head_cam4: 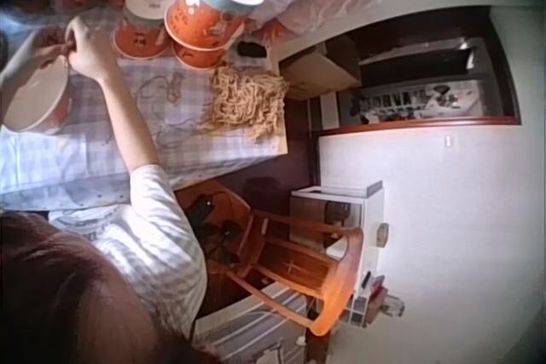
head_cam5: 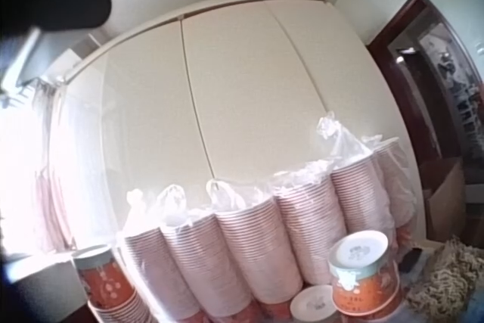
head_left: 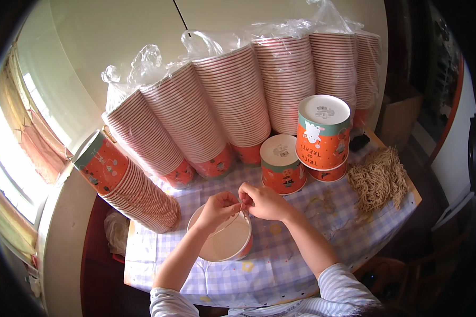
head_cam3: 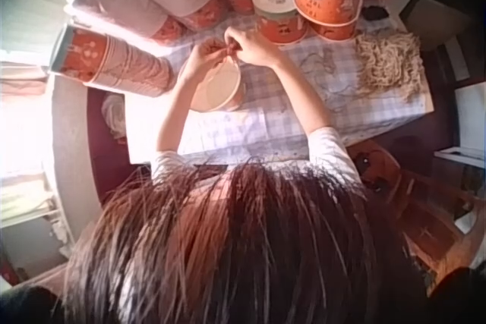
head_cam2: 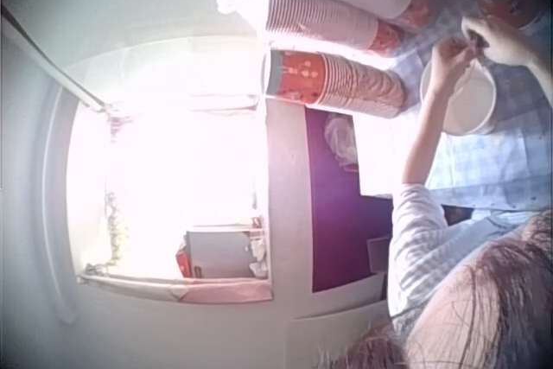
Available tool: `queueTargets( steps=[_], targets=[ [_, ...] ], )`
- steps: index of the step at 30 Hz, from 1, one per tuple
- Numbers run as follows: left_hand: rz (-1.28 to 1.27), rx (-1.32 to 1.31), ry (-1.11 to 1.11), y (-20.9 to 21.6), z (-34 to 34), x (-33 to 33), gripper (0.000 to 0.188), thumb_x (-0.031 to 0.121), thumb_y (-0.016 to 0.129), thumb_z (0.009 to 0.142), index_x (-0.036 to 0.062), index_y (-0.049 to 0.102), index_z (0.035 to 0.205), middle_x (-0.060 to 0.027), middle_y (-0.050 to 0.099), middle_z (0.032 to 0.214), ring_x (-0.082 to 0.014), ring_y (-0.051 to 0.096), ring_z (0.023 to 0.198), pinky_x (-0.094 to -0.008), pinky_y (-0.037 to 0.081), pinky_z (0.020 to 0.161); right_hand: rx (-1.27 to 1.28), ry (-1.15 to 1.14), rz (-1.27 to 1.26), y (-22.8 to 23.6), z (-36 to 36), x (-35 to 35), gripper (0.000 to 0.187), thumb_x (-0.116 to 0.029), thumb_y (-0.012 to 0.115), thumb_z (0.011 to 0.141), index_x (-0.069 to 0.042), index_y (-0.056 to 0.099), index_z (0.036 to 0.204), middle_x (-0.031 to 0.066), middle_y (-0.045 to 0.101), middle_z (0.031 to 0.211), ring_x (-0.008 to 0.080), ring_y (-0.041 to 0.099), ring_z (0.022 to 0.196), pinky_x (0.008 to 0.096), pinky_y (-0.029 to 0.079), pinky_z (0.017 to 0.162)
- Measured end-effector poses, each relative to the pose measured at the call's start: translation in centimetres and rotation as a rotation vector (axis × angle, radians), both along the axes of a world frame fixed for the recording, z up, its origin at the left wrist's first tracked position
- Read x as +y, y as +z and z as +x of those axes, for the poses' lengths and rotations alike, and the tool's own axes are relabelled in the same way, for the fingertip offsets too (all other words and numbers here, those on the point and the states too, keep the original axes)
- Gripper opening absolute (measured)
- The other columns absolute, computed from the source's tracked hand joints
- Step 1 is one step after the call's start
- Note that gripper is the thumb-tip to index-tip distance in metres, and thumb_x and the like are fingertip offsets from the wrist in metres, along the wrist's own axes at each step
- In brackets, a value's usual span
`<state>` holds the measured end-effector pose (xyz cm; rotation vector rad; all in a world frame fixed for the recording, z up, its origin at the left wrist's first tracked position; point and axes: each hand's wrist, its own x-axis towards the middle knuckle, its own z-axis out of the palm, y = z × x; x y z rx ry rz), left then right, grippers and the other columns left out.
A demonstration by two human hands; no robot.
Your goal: Attaching string handles to paper buckets.
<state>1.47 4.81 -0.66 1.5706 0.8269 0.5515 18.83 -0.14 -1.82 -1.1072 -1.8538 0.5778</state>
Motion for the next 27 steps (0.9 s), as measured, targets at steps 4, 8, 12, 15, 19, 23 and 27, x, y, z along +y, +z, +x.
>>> queueTargets(
  steps=[4, 8, 12, 15, 19, 23, 27],
  targets=[
    [0.073, 0.077, 0.015, 0.6, 0.1, -0.3, 0.019, 0.015, 0.068, 0.077, 0.0015, 0.055, 0.076, 0.0024, 0.053, 0.067, -0.0043, 0.047, 0.058, -0.0184, 0.036, 0.05, 0.083, 0.018, -0.053, -0.6, 0.5, 0.5, 0.024, -0.001, 0.062, 0.071, -0.004, 0.043, 0.086, 0.0087, 0.06, 0.071, 0.018, 0.061, 0.066, 0.0303, 0.047, 0.059],
    [0.247, 0.291, 0.001, 0.2, -0.1, -0.3, 0.017, 0.016, 0.067, 0.075, 0.0006, 0.061, 0.077, -0.0018, 0.06, 0.068, -0.0066, 0.054, 0.062, -0.0215, 0.043, 0.055, 0.089, -0.003, -0.059, -0.5, 0.7, 0.5, 0.023, -0.001, 0.062, 0.071, -0.003, 0.043, 0.086, 0.0067, 0.058, 0.07, 0.0159, 0.059, 0.065, 0.0291, 0.047, 0.058],
    [0.373, 0.419, -0.067, 0.5, 0.0, -0.7, 0.018, 0.016, 0.064, 0.07, 0.003, 0.067, 0.082, -0.0067, 0.065, 0.073, -0.0098, 0.06, 0.065, -0.0245, 0.048, 0.062, 0.07, 0.011, -0.063, -0.4, 0.7, 0.5, 0.023, -0.001, 0.062, 0.071, -0.003, 0.044, 0.085, 0.007, 0.058, 0.07, 0.0157, 0.059, 0.066, 0.0289, 0.047, 0.058],
    [0.408, 0.438, -0.071, 0.5, 0.0, -0.7, 0.019, 0.016, 0.064, 0.069, 0.0032, 0.067, 0.082, -0.0077, 0.065, 0.073, -0.0116, 0.06, 0.064, -0.0251, 0.048, 0.062, 0.084, 0.017, -0.07, -0.6, 0.7, 0.5, 0.022, -0.004, 0.061, 0.071, -0.004, 0.045, 0.086, 0.0084, 0.06, 0.071, 0.0202, 0.06, 0.066, 0.0316, 0.046, 0.059],
    [0.399, 0.475, -0.069, 0.7, 0.3, -1.0, 0.018, 0.016, 0.064, 0.068, 0.0045, 0.067, 0.082, -0.0079, 0.065, 0.072, -0.0132, 0.061, 0.064, -0.0254, 0.048, 0.062, 0.097, 0.026, -0.08, -0.6, 0.8, 0.5, 0.021, -0.007, 0.061, 0.071, -0.004, 0.046, 0.086, 0.0093, 0.061, 0.072, 0.0244, 0.061, 0.067, 0.0342, 0.046, 0.059],
    [0.512, 0.534, -0.088, 0.3, 0.1, -0.9, 0.017, 0.016, 0.064, 0.067, 0.0064, 0.067, 0.081, -0.0077, 0.065, 0.072, -0.0156, 0.061, 0.064, -0.0263, 0.048, 0.062, 0.099, 0.025, -0.098, -0.5, 0.7, 0.5, 0.021, -0.008, 0.061, 0.071, -0.004, 0.047, 0.085, 0.0091, 0.061, 0.072, 0.0241, 0.061, 0.067, 0.0339, 0.046, 0.059],
    [0.53, 0.495, -0.028, 0.4, 0.1, -1.1, 0.015, 0.015, 0.064, 0.068, 0.0049, 0.066, 0.079, -0.0074, 0.065, 0.072, -0.0152, 0.061, 0.064, -0.0265, 0.048, 0.061, 0.096, 0.045, -0.103, -0.4, 1.0, 0.4, 0.021, -0.007, 0.062, 0.071, -0.004, 0.047, 0.087, 0.0089, 0.061, 0.073, 0.0226, 0.061, 0.068, 0.0328, 0.046, 0.06]
  ],
)
